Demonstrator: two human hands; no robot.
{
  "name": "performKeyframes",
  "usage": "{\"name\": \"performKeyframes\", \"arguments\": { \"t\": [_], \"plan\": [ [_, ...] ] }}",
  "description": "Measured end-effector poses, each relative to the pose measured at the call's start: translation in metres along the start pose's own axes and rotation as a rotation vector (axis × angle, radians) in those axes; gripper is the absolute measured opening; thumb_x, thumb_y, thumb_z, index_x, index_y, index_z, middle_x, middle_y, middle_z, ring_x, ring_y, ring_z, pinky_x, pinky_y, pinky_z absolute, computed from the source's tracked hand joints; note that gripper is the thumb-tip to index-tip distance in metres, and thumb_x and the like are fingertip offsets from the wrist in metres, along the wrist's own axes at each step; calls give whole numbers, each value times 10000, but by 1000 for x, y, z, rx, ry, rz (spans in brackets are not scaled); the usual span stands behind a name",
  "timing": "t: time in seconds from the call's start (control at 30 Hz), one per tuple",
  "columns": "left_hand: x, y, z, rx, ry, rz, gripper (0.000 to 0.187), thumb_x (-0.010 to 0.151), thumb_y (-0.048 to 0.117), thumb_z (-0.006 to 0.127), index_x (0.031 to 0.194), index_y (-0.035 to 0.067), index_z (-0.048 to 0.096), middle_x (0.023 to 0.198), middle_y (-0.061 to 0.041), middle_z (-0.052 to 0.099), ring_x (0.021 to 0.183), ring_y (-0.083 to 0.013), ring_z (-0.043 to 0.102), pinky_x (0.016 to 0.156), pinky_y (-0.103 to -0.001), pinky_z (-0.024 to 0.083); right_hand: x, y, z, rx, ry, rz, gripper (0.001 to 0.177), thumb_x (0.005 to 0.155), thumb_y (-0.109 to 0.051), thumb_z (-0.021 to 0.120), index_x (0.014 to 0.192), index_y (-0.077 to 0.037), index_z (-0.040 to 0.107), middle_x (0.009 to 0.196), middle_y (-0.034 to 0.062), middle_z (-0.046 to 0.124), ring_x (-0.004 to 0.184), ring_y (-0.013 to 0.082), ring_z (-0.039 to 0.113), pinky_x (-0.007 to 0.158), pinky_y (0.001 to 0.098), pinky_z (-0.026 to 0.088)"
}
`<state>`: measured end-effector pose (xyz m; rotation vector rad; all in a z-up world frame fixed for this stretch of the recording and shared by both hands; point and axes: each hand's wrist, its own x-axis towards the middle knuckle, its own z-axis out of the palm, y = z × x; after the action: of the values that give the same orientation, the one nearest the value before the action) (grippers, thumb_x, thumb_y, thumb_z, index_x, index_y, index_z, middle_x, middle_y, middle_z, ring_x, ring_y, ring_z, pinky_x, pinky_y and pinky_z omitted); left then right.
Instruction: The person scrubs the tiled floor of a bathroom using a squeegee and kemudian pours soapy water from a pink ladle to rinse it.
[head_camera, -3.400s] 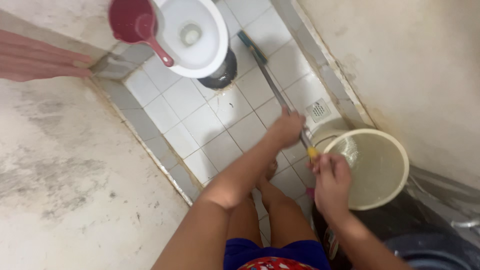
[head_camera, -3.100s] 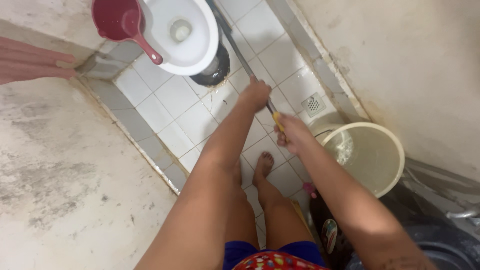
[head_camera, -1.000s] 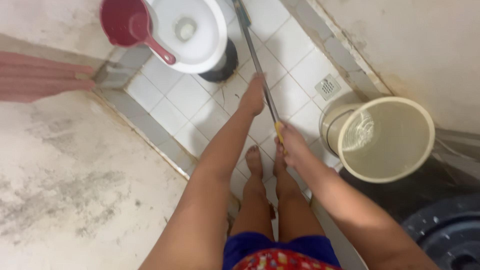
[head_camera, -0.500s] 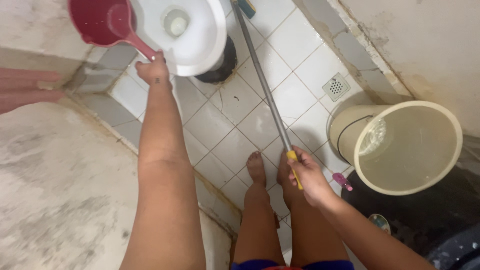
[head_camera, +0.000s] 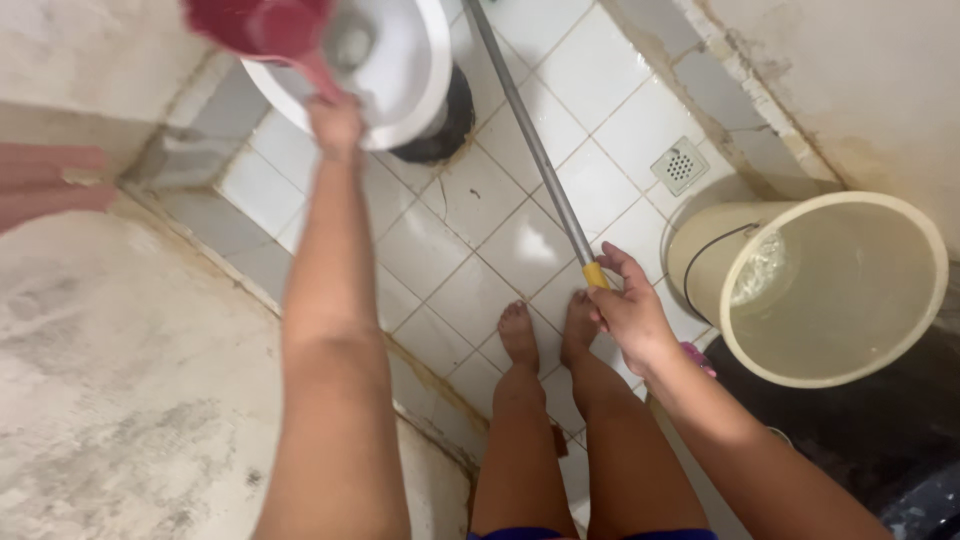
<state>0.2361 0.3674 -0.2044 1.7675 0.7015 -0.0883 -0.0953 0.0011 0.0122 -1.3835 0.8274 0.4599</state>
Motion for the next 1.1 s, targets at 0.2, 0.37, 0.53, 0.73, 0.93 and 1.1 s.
{"name": "performKeyframes", "arguments": {
  "t": [0.2,0.37,0.53,0.73,0.93,1.1],
  "plan": [
    [-158,35,100,93,-344,138,283,945,260,667,1098,41,574,824,-45,686,674,-116,647,580,-287,539,0,-23,-13,76,-114,-41,474,1036,-121,579,1504,-57,542,1026,99,634,809,120,617,661,255,513],
    [-307,95,155,-306,-553,-33,319,951,204,711,1162,-5,591,878,-66,663,680,-117,577,585,-277,480,18,-73,-7,22,-131,-18,533,938,-252,638,1436,-163,470,1298,-13,553,838,147,583,633,311,501],
    [-356,123,154,-421,-565,-189,373,918,146,671,1226,-54,609,883,-67,667,694,-134,636,606,-313,570,39,-109,-5,301,-263,187,536,991,-609,357,1314,-211,515,1273,36,530,810,230,589,607,392,499],
    [-364,73,158,394,-365,459,354,1004,242,585,1314,158,734,1225,-90,723,1177,-263,617,1056,-432,475,77,-89,-2,672,-195,306,457,995,-542,475,1246,-177,585,1163,44,639,957,215,644,772,384,553],
    [-355,18,173,-195,-333,-4,521,1052,222,544,1543,121,405,1540,28,284,1262,-187,360,1014,-415,466,129,-16,-13,866,-75,243,238,1033,-314,640,1103,-86,644,910,37,604,789,175,563,683,293,511],
    [-362,23,167,-347,-498,-393,560,963,20,548,1452,92,287,1005,-90,559,738,-174,533,638,-337,505,100,38,-69,1037,6,-57,240,990,-135,672,1212,-51,634,815,33,563,690,140,519,555,261,405]
  ]
}}
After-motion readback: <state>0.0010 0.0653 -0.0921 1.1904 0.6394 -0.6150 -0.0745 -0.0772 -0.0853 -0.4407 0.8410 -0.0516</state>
